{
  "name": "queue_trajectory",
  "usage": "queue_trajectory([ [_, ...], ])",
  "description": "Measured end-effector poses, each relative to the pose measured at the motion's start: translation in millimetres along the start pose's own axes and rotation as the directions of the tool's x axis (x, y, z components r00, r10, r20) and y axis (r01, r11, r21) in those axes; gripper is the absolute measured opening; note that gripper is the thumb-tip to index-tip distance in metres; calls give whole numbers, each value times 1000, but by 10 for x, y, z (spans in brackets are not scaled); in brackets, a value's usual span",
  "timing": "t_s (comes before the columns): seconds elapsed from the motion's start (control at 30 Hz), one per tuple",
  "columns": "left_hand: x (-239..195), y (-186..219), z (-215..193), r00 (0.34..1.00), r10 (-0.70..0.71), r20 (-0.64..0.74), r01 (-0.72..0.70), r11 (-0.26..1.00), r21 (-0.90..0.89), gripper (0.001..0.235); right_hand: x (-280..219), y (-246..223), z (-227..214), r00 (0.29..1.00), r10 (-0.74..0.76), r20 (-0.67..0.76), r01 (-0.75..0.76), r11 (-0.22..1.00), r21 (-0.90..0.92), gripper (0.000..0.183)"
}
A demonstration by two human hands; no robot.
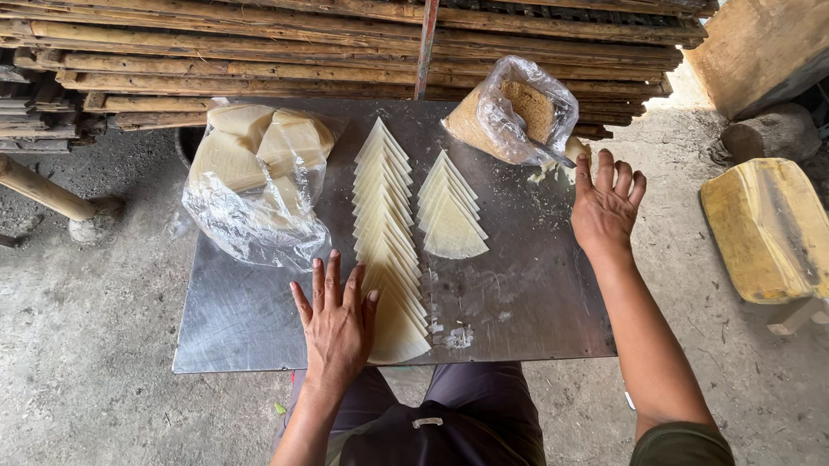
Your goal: The person folds thin triangular wrappers into cones, scoops a grainy filling into each cone with a spoon, and folds the edges to seal them. The person repeats this process for multiple units on a metal table.
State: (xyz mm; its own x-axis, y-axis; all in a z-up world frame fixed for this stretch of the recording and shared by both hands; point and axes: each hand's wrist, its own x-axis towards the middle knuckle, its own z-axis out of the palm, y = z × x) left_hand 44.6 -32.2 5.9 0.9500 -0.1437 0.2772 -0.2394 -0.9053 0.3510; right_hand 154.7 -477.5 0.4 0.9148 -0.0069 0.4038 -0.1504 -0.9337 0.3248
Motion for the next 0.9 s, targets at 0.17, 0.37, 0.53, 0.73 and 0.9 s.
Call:
queue_trajectory([
  [0.17, -9, 0, 32, 999, -6, 34, 6, 1000, 3, 56, 26, -89, 17, 1000, 13, -12, -13, 998, -63, 53],
  [0.37, 10, 7, -5, 999, -17, 27, 17, 1000, -24, 55, 35, -134, -60, 998, -32, -55, 37, 993, 110, 46],
  [0.53, 10, 12, -40, 999, -19, 38, 21, 999, -46, 54, 291, 27, -100, 969, 150, 198, -205, 932, 300, 72],
  [0.73, 20, 32, -78, 999, -24, 22, 25, 998, -58, 53, 203, -14, -167, 965, 81, 250, -165, 927, 338, 68],
  [0.9, 11, 26, -70, 999, -28, 26, 30, 997, -72, 52, -10, -115, -175, 973, 66, 222, -113, 972, 207, 69],
])
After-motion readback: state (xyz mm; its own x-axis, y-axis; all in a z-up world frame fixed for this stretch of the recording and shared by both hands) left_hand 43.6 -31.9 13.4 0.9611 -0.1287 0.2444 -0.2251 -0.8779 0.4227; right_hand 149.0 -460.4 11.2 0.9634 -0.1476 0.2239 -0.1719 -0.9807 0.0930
